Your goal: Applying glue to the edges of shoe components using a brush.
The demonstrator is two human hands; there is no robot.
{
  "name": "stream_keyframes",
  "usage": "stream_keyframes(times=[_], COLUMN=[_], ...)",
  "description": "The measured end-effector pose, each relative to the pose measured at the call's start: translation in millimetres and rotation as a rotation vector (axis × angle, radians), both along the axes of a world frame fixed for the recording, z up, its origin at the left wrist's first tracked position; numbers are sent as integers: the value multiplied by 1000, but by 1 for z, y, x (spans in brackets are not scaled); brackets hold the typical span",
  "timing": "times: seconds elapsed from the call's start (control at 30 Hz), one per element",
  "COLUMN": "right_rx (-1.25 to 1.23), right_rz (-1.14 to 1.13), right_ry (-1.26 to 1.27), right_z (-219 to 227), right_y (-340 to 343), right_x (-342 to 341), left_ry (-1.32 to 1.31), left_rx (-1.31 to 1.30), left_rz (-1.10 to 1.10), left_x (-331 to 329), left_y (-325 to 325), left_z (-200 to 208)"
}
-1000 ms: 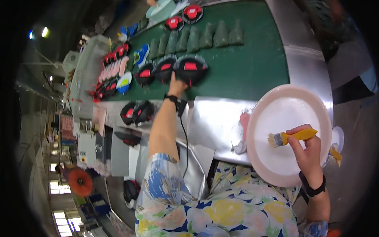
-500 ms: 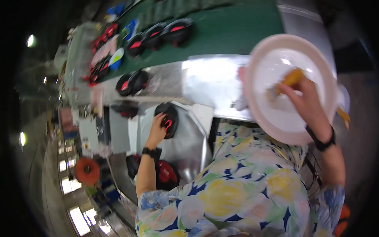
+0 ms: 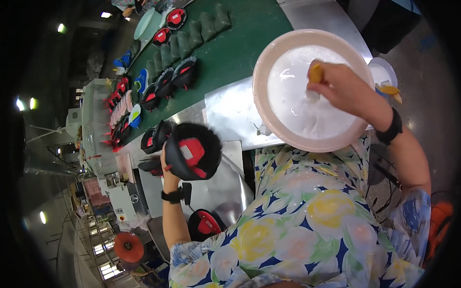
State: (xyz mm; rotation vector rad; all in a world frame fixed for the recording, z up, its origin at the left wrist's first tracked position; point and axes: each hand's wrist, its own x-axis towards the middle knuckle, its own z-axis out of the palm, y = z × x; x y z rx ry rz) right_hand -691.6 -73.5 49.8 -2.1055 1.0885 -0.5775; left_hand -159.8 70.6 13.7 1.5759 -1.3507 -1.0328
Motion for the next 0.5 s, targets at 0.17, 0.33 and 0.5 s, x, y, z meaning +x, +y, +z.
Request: stream_keyframes(times=[0.17, 0.33, 0.5], right_rx=[-357, -327, -344], right_rz=[-61, 47, -139], right_ry=[-366, -502, -373], right_z=[5, 44, 46], right_y=[-30, -35, -28], right_x=[-7, 27, 15], left_ry=[-261, -538, -809], left_rx=[-156, -374, -613], left_rz=[-82, -196, -206], left_x=[-44, -104, -136], left_y=[-86, -131, -147], left_z=[-3, -15, -19])
